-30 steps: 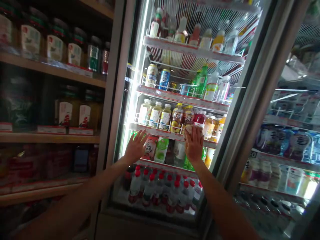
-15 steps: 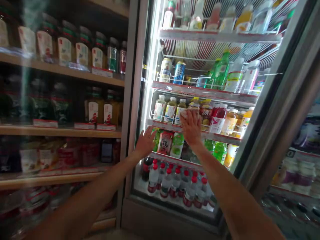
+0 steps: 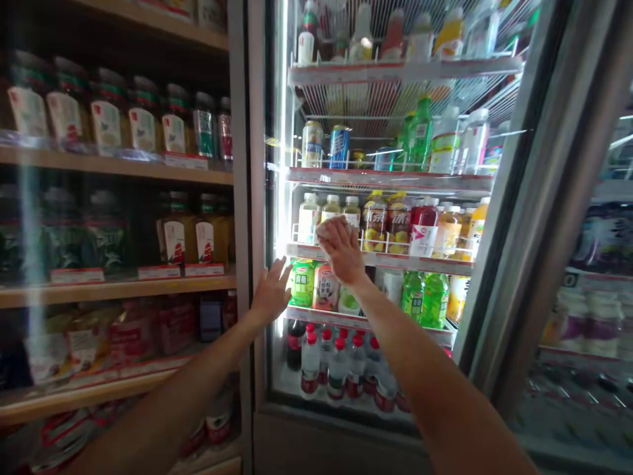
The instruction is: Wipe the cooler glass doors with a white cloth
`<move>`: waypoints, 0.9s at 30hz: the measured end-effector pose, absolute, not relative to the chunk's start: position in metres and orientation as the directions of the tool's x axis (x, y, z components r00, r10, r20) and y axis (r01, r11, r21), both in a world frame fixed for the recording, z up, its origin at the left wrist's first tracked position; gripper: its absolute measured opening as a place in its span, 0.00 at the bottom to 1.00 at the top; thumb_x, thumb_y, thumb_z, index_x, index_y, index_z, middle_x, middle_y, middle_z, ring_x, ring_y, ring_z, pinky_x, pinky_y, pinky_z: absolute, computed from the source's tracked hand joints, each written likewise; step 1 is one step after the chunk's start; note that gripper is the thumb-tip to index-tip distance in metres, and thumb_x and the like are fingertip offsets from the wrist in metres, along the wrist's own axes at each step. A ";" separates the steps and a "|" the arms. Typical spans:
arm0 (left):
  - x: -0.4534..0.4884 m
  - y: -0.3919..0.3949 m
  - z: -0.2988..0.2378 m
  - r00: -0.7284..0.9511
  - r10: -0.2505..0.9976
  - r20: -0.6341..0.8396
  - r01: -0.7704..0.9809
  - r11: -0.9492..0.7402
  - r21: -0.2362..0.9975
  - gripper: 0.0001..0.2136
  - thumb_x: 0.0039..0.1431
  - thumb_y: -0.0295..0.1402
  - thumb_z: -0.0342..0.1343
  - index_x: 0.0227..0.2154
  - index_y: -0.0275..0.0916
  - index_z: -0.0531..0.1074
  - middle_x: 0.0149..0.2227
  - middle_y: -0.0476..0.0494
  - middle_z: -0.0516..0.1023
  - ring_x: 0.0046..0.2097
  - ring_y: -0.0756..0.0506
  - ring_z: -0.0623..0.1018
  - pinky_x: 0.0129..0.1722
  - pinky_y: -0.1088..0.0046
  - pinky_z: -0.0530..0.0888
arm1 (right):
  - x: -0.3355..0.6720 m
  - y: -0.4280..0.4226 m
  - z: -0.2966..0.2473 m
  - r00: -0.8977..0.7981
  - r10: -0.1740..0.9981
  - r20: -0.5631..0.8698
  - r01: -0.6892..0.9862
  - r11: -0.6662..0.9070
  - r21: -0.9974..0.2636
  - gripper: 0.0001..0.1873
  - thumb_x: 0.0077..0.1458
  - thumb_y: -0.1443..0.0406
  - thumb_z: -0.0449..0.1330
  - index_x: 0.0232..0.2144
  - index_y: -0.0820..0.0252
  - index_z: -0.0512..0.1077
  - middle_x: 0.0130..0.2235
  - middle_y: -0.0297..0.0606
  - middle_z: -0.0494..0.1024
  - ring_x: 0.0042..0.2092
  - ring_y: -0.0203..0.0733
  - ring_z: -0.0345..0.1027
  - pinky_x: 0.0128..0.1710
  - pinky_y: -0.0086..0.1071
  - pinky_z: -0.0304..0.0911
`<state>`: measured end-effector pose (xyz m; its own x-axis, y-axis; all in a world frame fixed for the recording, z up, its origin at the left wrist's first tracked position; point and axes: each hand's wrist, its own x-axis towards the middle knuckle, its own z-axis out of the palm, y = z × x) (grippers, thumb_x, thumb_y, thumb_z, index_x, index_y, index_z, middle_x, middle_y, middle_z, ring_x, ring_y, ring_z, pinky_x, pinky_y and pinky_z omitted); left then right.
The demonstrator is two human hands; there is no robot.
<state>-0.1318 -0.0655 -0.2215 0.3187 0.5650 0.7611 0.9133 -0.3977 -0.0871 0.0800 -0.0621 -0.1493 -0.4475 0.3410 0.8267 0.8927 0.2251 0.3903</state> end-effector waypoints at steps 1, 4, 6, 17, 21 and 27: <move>-0.134 -0.065 -0.222 0.317 0.564 0.762 0.915 -0.392 -0.090 0.27 0.53 0.26 0.46 0.58 0.32 0.57 0.64 0.35 0.53 0.64 0.38 0.54 0.60 0.53 0.58 | 0.077 -0.063 -0.164 -0.512 0.352 0.784 0.858 0.259 0.443 0.25 0.57 0.68 0.52 0.57 0.51 0.61 0.64 0.40 0.53 0.66 0.49 0.36 0.62 0.56 0.37; -0.140 -0.062 -0.224 0.316 0.557 0.768 0.919 -0.380 -0.103 0.27 0.52 0.25 0.45 0.58 0.32 0.58 0.64 0.35 0.53 0.64 0.38 0.55 0.59 0.52 0.59 | 0.070 -0.067 -0.210 -0.709 0.360 0.606 0.705 0.380 0.600 0.25 0.56 0.69 0.52 0.56 0.52 0.62 0.63 0.38 0.57 0.66 0.47 0.40 0.63 0.53 0.39; -0.144 -0.060 -0.224 0.313 0.541 0.780 0.919 -0.379 -0.106 0.27 0.52 0.25 0.45 0.57 0.32 0.58 0.63 0.34 0.54 0.64 0.37 0.55 0.59 0.52 0.59 | 0.065 -0.067 -0.215 -0.759 0.347 0.550 0.650 0.415 0.636 0.24 0.56 0.69 0.52 0.56 0.51 0.62 0.62 0.36 0.59 0.65 0.45 0.42 0.63 0.51 0.40; -0.165 -0.048 -0.211 0.228 0.520 0.823 0.945 -0.321 -0.059 0.25 0.53 0.28 0.45 0.56 0.27 0.59 0.62 0.28 0.56 0.63 0.35 0.58 0.57 0.53 0.61 | 0.013 -0.048 -0.167 -0.665 0.320 0.675 0.743 0.379 0.552 0.24 0.59 0.70 0.48 0.58 0.55 0.58 0.64 0.37 0.54 0.66 0.48 0.35 0.63 0.53 0.38; -0.165 -0.045 -0.206 0.259 0.517 0.816 0.937 -0.339 -0.083 0.25 0.53 0.29 0.45 0.55 0.26 0.59 0.62 0.28 0.56 0.63 0.35 0.58 0.57 0.53 0.61 | 0.025 -0.051 -0.216 -0.820 0.232 0.523 0.566 0.467 0.680 0.21 0.60 0.67 0.47 0.56 0.56 0.61 0.61 0.35 0.60 0.65 0.44 0.41 0.64 0.48 0.43; -0.138 -0.045 -0.185 0.318 0.474 0.821 0.908 -0.403 -0.120 0.25 0.55 0.30 0.44 0.57 0.28 0.57 0.63 0.29 0.53 0.64 0.36 0.55 0.58 0.52 0.59 | 0.083 -0.059 -0.140 -0.456 0.285 0.843 0.883 0.260 0.390 0.24 0.57 0.67 0.52 0.57 0.52 0.60 0.65 0.39 0.52 0.66 0.50 0.36 0.63 0.55 0.35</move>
